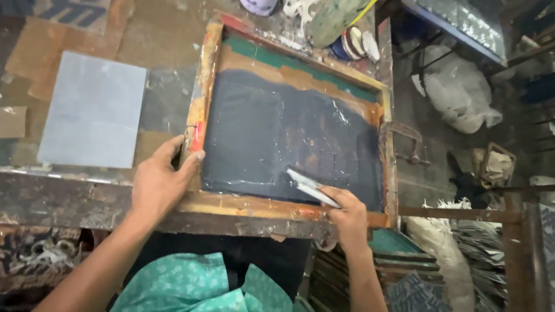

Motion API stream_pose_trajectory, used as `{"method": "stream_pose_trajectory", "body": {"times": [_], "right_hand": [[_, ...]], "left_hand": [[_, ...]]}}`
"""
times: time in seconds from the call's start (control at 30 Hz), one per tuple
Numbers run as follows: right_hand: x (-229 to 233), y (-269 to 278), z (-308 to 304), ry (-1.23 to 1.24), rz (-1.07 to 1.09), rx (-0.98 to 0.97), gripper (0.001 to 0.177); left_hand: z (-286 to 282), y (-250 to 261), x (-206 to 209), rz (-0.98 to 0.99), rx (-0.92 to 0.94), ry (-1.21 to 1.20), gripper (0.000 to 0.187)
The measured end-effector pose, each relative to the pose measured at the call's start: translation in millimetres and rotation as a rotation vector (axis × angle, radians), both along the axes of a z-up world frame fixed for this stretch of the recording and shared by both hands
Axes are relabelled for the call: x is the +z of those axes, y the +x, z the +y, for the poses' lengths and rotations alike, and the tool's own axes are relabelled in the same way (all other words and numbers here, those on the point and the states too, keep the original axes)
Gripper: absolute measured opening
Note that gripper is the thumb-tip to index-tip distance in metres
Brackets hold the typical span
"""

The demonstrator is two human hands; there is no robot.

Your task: The person performs screen printing by repeatedly placing a white sheet of paper under a wooden frame, applying ink with a squeegee, and lifting the frame to reveal the printed design. The person repeats this process multiple times on a cluttered workbench.

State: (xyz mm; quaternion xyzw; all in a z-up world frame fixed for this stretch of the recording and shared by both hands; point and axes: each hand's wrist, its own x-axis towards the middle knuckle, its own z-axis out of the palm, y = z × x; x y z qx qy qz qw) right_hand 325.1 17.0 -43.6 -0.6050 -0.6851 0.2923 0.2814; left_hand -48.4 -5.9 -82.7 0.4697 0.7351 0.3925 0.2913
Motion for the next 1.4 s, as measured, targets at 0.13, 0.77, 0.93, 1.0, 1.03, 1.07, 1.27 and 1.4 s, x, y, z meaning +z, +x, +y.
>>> {"method": "stream_pose_trajectory", "body": {"times": [0.13, 0.77, 0.93, 1.0, 1.03, 1.07, 1.27, 1.4], "right_hand": [[4.9, -35.6, 14.1, -0.134, 0.027, 0.154, 0.039], [-44.3, -132.4, 65.1, 0.161, -0.025, 0.39, 0.04], [-15.5, -120.8, -27.2, 0.19, -0.079, 0.439, 0.059], [-20.1, -116.9, -31.0, 0.196, -0.075, 0.434, 0.056], [-22.8, -114.5, -33.8, 0.188, -0.072, 0.416, 0.054], [-19.7, -112.7, -28.2, 0.204, -0.072, 0.419, 0.054], [10.5, -103.7, -31.6, 0.309, -0.032, 0.444, 0.046], [2.7, -88.8, -44.6, 0.451, 0.013, 0.284, 0.045]], "left_hand": [[5.4, -3.6, 6.3, 0.285, -0.039, -0.122, 0.058], [39.9, 4.4, -4.0, 0.391, -0.647, 0.352, 0.038], [-52.3, 23.2, -3.0, 0.396, -0.615, 0.41, 0.05], [-59.9, 18.8, 8.6, 0.333, -0.629, 0.385, 0.048], [-63.8, 16.9, 14.0, 0.261, -0.658, 0.352, 0.046], [-56.6, 11.2, 16.7, 0.269, -0.653, 0.365, 0.046], [-30.6, 6.1, -0.7, 0.313, -0.089, 0.249, 0.057], [-29.3, 14.8, 29.7, 0.084, -0.047, 0.165, 0.049]]}}
